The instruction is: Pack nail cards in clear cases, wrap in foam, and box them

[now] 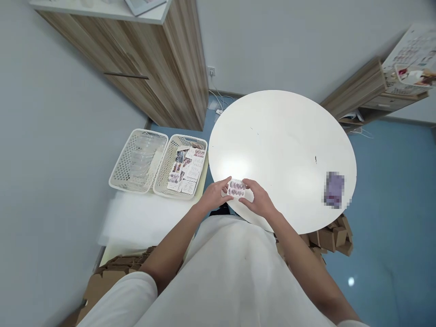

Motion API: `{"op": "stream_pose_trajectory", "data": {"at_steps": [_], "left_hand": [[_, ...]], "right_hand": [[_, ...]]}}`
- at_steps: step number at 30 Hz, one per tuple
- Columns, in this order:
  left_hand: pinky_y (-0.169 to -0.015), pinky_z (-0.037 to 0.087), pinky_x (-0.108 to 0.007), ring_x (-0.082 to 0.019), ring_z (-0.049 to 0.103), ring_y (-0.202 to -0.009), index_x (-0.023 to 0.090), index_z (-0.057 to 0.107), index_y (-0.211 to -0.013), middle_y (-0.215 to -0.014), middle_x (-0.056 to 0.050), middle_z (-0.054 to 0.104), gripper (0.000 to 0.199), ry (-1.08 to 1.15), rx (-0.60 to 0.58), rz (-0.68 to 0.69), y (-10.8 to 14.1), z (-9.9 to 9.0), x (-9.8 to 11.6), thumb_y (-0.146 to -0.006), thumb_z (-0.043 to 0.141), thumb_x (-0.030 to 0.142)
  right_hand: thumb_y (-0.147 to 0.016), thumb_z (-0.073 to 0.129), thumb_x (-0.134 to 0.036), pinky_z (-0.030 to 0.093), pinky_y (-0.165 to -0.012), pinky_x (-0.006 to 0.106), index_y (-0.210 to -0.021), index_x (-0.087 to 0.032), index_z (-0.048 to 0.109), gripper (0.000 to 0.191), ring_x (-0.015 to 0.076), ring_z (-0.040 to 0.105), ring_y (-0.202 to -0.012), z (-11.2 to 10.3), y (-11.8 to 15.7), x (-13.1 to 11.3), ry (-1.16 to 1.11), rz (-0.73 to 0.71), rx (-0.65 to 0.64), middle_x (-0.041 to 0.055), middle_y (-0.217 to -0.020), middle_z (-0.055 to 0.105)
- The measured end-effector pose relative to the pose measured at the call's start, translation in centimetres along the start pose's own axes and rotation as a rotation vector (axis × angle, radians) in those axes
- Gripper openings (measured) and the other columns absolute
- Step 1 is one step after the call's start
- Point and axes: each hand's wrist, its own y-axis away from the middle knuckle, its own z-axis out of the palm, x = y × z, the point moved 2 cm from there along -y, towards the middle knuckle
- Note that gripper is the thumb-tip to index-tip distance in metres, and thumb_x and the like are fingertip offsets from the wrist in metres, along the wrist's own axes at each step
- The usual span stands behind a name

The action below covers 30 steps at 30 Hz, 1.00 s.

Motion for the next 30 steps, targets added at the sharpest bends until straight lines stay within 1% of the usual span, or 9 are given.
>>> {"op": "stream_pose_trajectory", "data": {"at_steps": [2, 5, 9, 12, 15, 20, 23, 26, 30], "left_hand": [[-0.072, 0.045, -0.029, -0.014, 0.056, -0.074, 0.022, 0.03, -0.132, -0.092, -0.003, 0.058, 0.07, -0.007, 0.001, -0.011, -0.2, 0.1, -0.5, -0.071, 0.061, 0.033], [-0.072, 0.045, -0.029, -0.014, 0.057, -0.075, 0.021, 0.027, -0.133, -0.093, -0.003, 0.059, 0.067, 0.003, 0.018, -0.037, -0.7, 0.6, -1.2, -0.074, 0.057, 0.031], [-0.071, 0.045, -0.028, -0.015, 0.058, -0.079, 0.02, 0.032, -0.13, -0.093, -0.003, 0.06, 0.056, -0.005, 0.031, -0.058, -1.6, 2.0, -2.0, -0.078, 0.052, 0.028], [-0.072, 0.045, -0.03, -0.017, 0.057, -0.082, 0.019, 0.036, -0.126, -0.094, -0.004, 0.06, 0.053, -0.06, 0.028, -0.07, -2.3, 3.3, -2.5, -0.076, 0.054, 0.027], [-0.073, 0.045, -0.032, -0.019, 0.056, -0.085, 0.017, 0.038, -0.124, -0.097, -0.006, 0.057, 0.052, -0.145, 0.018, -0.116, -3.1, 4.7, -3.0, -0.076, 0.055, 0.027], [-0.071, 0.046, -0.031, -0.021, 0.052, -0.094, 0.012, 0.027, -0.13, -0.107, -0.011, 0.048, 0.062, -0.237, -0.05, -0.209, -3.8, 6.5, -3.7, -0.076, 0.053, 0.027], [-0.074, 0.045, -0.031, -0.022, 0.05, -0.097, 0.01, 0.023, -0.132, -0.11, -0.013, 0.045, 0.064, -0.31, -0.087, -0.222, -3.9, 6.9, -4.0, -0.076, 0.051, 0.027], [-0.076, 0.042, -0.034, -0.025, 0.048, -0.099, 0.011, 0.024, -0.132, -0.113, -0.015, 0.045, 0.06, -0.447, -0.1, -0.221, -3.9, 6.8, -4.1, -0.078, 0.046, 0.025], [-0.079, 0.039, -0.039, -0.03, 0.044, -0.107, 0.012, 0.021, -0.134, -0.125, -0.018, 0.039, 0.06, -0.58, -0.064, -0.228, -3.4, 6.4, -4.2, -0.081, 0.043, 0.029]], "right_hand": [[-0.075, 0.055, -0.034, 0.046, -0.082, 0.042, -0.131, -0.026, 0.027, 0.063, 0.0243, 0.051, -0.105, 0.5, -0.1, 0.3, 0.045, -0.001, 0.001, 0.0102, -0.128, 0.042], [-0.079, 0.049, -0.026, 0.044, -0.087, 0.044, -0.133, -0.024, 0.024, 0.06, 0.025, 0.045, -0.113, 1.3, -0.3, 1.1, 0.122, -0.002, 0.025, 0.0111, -0.131, 0.039], [-0.079, 0.045, -0.02, 0.041, -0.093, 0.043, -0.134, -0.019, 0.022, 0.06, 0.0246, 0.039, -0.119, 2.3, -0.4, 2.7, 0.166, 0.016, 0.041, 0.0134, -0.132, 0.037], [-0.078, 0.042, -0.017, 0.041, -0.094, 0.041, -0.134, -0.017, 0.022, 0.06, 0.0235, 0.037, -0.121, 3.1, -0.4, 4.3, 0.139, 0.077, 0.018, 0.0136, -0.135, 0.033], [-0.077, 0.04, -0.013, 0.04, -0.095, 0.042, -0.135, -0.018, 0.022, 0.061, 0.0228, 0.033, -0.124, 3.9, -0.7, 5.6, 0.1, 0.144, -0.006, 0.0125, -0.137, 0.029], [-0.073, 0.037, -0.007, 0.041, -0.093, 0.042, -0.134, -0.017, 0.023, 0.064, 0.0232, 0.031, -0.125, 5.8, -1.4, 7.1, 0.065, 0.246, -0.002, 0.0127, -0.139, 0.025], [-0.074, 0.037, -0.007, 0.04, -0.092, 0.043, -0.132, -0.015, 0.027, 0.06, 0.0252, 0.033, -0.122, 6.8, -1.9, 7.3, 0.118, 0.261, -0.001, 0.014, -0.137, 0.03], [-0.076, 0.038, -0.01, 0.039, -0.089, 0.046, -0.13, -0.018, 0.033, 0.055, 0.0281, 0.037, -0.116, 7.4, -2.3, 7.3, 0.2, 0.262, -0.015, 0.0129, -0.134, 0.035], [-0.079, 0.038, -0.015, 0.037, -0.087, 0.047, -0.131, -0.019, 0.031, 0.053, 0.0296, 0.036, -0.116, 7.5, -2.5, 7.2, 0.251, 0.272, -0.016, 0.0127, -0.138, 0.03]]}}
